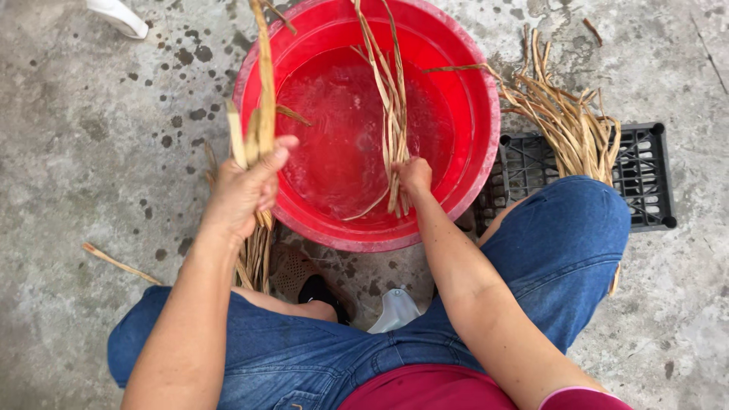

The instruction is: The person sits on the ground beside a red basin of water and soaks dried palm leaf strips, dipping and swishing them in the water by hand, then gathers the wetted strips and sets them aside while taking more dry strips from a pile on the ground.

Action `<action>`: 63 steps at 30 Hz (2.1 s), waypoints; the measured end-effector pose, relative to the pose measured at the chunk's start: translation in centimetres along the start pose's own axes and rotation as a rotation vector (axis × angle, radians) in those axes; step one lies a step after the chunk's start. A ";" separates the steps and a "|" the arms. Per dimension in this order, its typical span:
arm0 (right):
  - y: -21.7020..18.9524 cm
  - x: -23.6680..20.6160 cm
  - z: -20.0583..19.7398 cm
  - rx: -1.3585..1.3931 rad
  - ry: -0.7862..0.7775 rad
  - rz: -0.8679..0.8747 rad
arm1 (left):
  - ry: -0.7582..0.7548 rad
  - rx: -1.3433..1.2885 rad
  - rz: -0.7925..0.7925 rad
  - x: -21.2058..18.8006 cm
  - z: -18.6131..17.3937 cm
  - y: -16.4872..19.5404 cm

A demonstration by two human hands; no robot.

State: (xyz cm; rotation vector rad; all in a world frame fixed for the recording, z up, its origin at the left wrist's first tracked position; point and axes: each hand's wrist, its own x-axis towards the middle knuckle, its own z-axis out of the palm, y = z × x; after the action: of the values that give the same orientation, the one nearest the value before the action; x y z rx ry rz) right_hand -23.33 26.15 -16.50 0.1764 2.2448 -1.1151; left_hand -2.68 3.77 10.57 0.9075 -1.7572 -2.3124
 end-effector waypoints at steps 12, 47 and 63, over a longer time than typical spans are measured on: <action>-5.3 -4.2 1.0 0.949 -0.433 -0.257 | -0.037 0.980 0.222 6.6 1.7 -9.5; -9.3 -9.9 0.9 0.913 -0.647 -0.114 | -0.055 0.899 -0.109 4.0 1.1 -8.9; -4.7 2.8 -6.3 1.233 -0.187 -0.115 | 0.257 -0.149 0.328 -4.8 -8.1 4.8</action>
State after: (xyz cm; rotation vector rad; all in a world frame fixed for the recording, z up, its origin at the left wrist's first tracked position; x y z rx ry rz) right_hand -30.23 27.52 -12.11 0.4048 1.1389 -2.3109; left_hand 4.07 -2.64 15.54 0.7819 -1.4810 -1.9898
